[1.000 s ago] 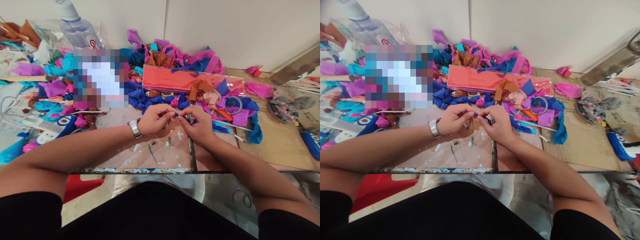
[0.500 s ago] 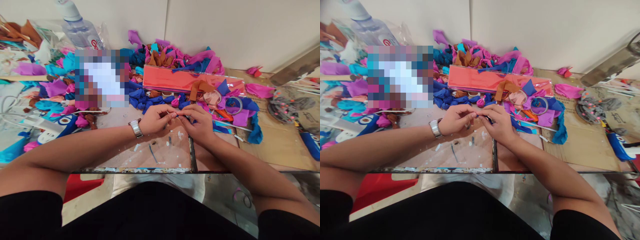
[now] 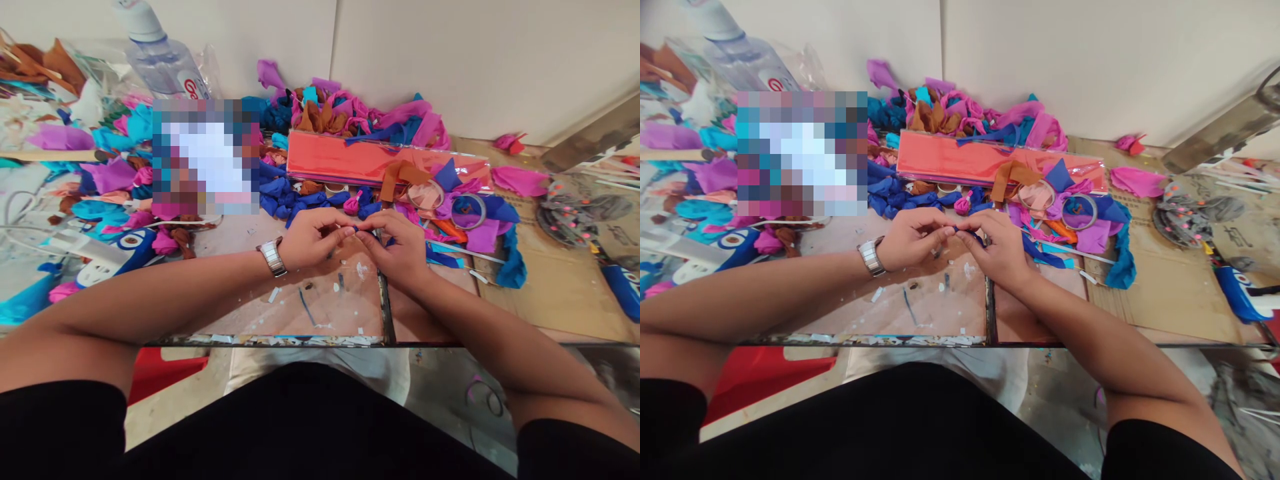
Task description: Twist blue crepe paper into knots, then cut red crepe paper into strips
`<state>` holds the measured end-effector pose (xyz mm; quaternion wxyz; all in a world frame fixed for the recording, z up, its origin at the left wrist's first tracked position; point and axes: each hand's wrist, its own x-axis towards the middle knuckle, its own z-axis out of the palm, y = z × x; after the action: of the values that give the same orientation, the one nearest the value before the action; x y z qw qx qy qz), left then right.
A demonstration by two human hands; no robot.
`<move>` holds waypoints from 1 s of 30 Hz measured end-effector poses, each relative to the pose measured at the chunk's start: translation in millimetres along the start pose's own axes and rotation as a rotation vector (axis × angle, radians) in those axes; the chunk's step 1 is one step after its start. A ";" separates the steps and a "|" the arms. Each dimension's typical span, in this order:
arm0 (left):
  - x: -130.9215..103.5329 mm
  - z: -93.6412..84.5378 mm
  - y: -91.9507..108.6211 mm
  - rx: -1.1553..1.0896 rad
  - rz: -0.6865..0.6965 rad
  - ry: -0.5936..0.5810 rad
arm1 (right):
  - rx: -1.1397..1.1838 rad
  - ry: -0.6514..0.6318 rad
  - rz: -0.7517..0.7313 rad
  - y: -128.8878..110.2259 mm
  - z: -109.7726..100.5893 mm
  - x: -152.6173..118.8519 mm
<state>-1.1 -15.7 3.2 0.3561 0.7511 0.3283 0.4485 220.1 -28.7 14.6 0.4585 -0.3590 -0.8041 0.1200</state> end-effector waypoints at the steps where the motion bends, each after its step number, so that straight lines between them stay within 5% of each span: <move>1: 0.1 0.2 -0.3 -0.010 0.005 -0.007 | 0.005 -0.004 -0.007 0.6 -0.1 -0.1; 16: 1.9 -2.6 -0.7 -0.005 0.159 -0.069 | 0.012 0.022 -0.017 2.4 -1.0 0.1; 30: 2.0 -1.9 0.7 -0.034 0.000 -0.068 | 0.001 0.024 -0.020 1.0 -1.3 1.2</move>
<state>-1.9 -14.0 5.4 0.3798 0.7598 0.3083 0.4283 221.2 -27.3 15.6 0.4694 -0.3523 -0.8019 0.1113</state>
